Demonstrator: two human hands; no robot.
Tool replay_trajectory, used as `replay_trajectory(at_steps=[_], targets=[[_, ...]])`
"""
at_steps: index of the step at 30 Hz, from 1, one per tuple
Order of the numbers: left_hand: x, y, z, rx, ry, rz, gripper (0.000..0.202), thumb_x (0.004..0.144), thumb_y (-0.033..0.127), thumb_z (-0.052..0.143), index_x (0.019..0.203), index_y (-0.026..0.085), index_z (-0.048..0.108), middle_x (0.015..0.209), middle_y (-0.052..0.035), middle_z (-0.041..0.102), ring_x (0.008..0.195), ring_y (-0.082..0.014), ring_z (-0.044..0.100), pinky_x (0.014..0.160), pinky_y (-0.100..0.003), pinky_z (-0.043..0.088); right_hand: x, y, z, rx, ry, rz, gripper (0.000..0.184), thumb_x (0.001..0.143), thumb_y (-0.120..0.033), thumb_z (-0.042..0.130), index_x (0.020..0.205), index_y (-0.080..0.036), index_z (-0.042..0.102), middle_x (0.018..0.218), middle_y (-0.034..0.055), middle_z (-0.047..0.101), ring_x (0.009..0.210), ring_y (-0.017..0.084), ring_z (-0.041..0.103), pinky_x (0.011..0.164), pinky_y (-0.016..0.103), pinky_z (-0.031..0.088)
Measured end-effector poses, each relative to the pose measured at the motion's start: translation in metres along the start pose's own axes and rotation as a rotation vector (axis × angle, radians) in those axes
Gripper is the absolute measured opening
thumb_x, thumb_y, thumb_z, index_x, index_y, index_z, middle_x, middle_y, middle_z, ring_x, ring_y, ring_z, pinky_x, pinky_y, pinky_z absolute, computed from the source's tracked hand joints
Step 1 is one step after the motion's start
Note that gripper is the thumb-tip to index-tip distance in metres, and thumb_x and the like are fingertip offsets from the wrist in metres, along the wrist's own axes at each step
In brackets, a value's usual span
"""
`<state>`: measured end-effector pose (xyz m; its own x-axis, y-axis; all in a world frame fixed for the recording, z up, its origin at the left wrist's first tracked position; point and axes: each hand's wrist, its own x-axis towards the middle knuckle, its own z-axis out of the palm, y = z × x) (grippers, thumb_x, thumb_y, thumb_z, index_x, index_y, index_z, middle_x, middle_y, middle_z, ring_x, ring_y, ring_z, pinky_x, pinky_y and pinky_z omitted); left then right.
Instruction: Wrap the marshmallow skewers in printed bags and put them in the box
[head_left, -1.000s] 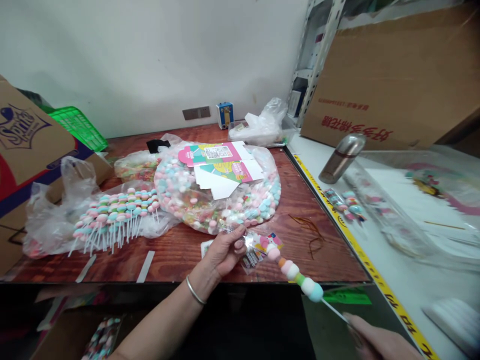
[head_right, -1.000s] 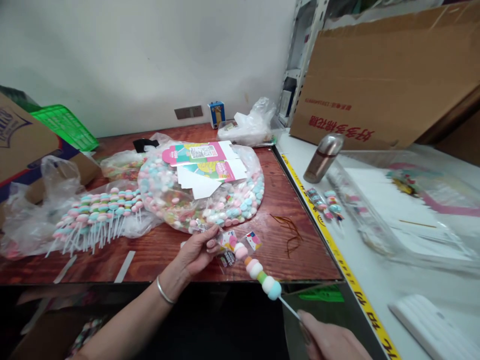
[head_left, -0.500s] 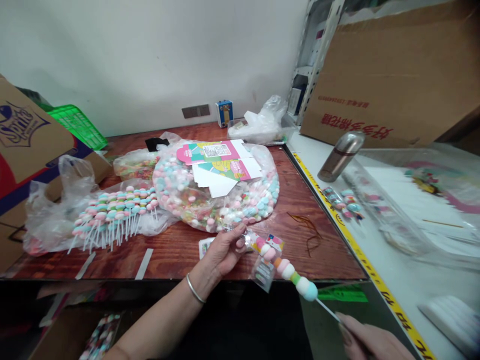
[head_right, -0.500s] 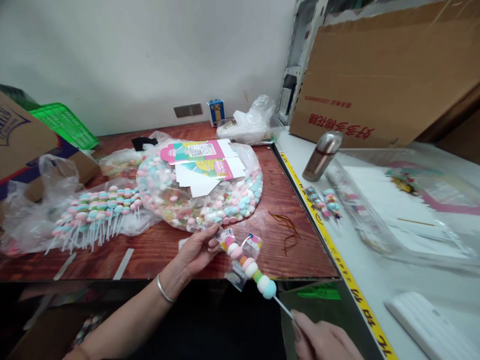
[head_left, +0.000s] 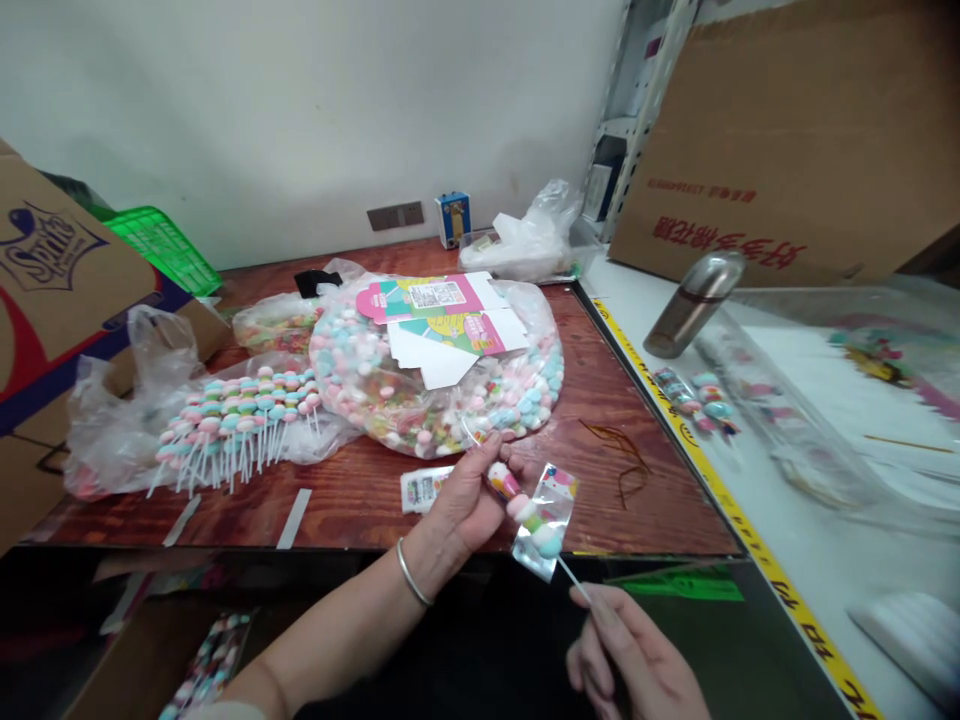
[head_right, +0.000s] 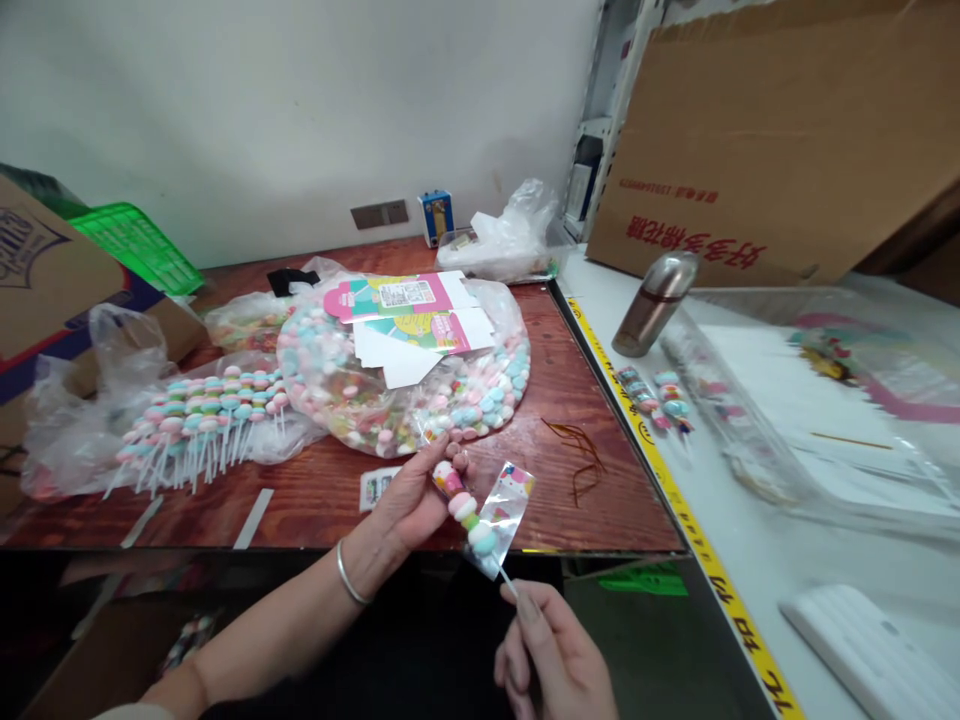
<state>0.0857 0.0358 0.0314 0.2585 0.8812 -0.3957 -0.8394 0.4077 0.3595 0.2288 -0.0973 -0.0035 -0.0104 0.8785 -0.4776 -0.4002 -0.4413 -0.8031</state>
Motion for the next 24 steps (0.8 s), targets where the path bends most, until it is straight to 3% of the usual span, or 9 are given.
replay_trajectory(at_steps=[3, 5, 7, 9, 12, 14, 17, 21, 24], targets=[[0.001, -0.004, 0.0, 0.044, 0.034, 0.043, 0.016, 0.076, 0.017, 0.074, 0.087, 0.01, 0.064, 0.062, 0.003, 0.055, 0.056, -0.0068, 0.055, 0.063, -0.021, 0.051, 0.006, -0.001, 0.013, 0.102, -0.027, 0.03, 0.036, 0.079, -0.054, 0.066, 0.078, -0.018, 0.059, 0.052, -0.0088, 0.037, 0.04, 0.003, 0.028, 0.044, 0.02, 0.034], [0.001, -0.006, 0.002, 0.059, 0.067, 0.061, 0.017, 0.075, 0.019, 0.076, 0.084, 0.011, 0.063, 0.062, 0.0031, 0.054, 0.055, -0.0069, 0.054, 0.06, -0.021, 0.05, 0.009, -0.001, 0.017, 0.002, 0.0, -0.062, 0.035, 0.079, -0.052, 0.065, 0.072, -0.018, 0.057, 0.054, -0.0075, 0.039, 0.042, 0.005, 0.031, 0.045, 0.021, 0.035], [0.001, -0.007, 0.003, 0.061, 0.1, 0.074, 0.019, 0.074, 0.02, 0.077, 0.084, 0.012, 0.063, 0.062, 0.0029, 0.054, 0.055, -0.0067, 0.053, 0.058, -0.02, 0.05, 0.011, 0.0, 0.016, -0.269, 0.098, -0.264, 0.031, 0.081, -0.048, 0.064, 0.073, -0.019, 0.059, 0.057, -0.0037, 0.049, 0.047, 0.009, 0.043, 0.047, 0.022, 0.037], [0.001, -0.007, 0.003, 0.071, 0.129, 0.08, 0.02, 0.073, 0.02, 0.077, 0.086, 0.012, 0.063, 0.064, 0.0024, 0.055, 0.054, -0.0071, 0.053, 0.057, -0.02, 0.049, 0.012, 0.002, 0.012, -0.626, 0.233, -0.573, 0.021, 0.085, -0.04, 0.06, 0.08, -0.02, 0.063, 0.065, -0.0001, 0.06, 0.055, 0.012, 0.053, 0.053, 0.023, 0.041], [0.001, -0.007, 0.003, 0.073, 0.149, 0.069, 0.02, 0.074, 0.02, 0.076, 0.087, 0.012, 0.063, 0.065, 0.0022, 0.055, 0.054, -0.0076, 0.053, 0.058, -0.023, 0.051, 0.016, 0.007, 0.005, -1.096, 0.339, -1.043, 0.01, 0.088, -0.026, 0.059, 0.089, -0.02, 0.067, 0.07, 0.0008, 0.066, 0.06, 0.013, 0.058, 0.063, 0.025, 0.042], [0.0, -0.008, 0.002, 0.068, 0.143, 0.061, 0.021, 0.074, 0.022, 0.076, 0.087, 0.012, 0.063, 0.065, 0.0026, 0.054, 0.054, -0.007, 0.053, 0.059, -0.024, 0.051, 0.02, 0.009, 0.002, -1.239, 0.348, -1.194, 0.009, 0.087, -0.022, 0.059, 0.091, -0.02, 0.067, 0.07, 0.0008, 0.067, 0.06, 0.013, 0.058, 0.064, 0.025, 0.041], [-0.002, -0.009, 0.002, 0.063, 0.103, 0.051, 0.022, 0.075, 0.025, 0.076, 0.089, 0.013, 0.063, 0.063, 0.0038, 0.052, 0.052, -0.0064, 0.051, 0.059, -0.023, 0.051, 0.023, 0.009, 0.004, -1.082, 0.285, -1.019, 0.016, 0.091, -0.03, 0.053, 0.089, -0.02, 0.065, 0.069, 0.0009, 0.065, 0.057, 0.012, 0.057, 0.059, 0.023, 0.041], [-0.005, -0.01, 0.001, 0.031, 0.028, 0.012, 0.023, 0.078, 0.028, 0.073, 0.09, 0.013, 0.063, 0.06, 0.0046, 0.05, 0.052, -0.0061, 0.051, 0.064, -0.025, 0.052, 0.019, 0.005, 0.014, -0.505, 0.048, -0.396, 0.035, 0.088, -0.051, 0.052, 0.075, -0.02, 0.057, 0.054, -0.0054, 0.043, 0.044, 0.008, 0.037, 0.042, 0.02, 0.029], [-0.007, -0.009, 0.0, 0.0, -0.001, -0.011, 0.024, 0.078, 0.03, 0.073, 0.09, 0.013, 0.063, 0.06, 0.0052, 0.05, 0.052, -0.0054, 0.05, 0.067, -0.024, 0.051, 0.014, 0.004, 0.023, -0.115, -0.079, -0.093, 0.043, 0.08, -0.06, 0.06, 0.071, -0.019, 0.053, 0.051, -0.0103, 0.025, 0.042, 0.004, 0.02, 0.04, 0.019, 0.019]])
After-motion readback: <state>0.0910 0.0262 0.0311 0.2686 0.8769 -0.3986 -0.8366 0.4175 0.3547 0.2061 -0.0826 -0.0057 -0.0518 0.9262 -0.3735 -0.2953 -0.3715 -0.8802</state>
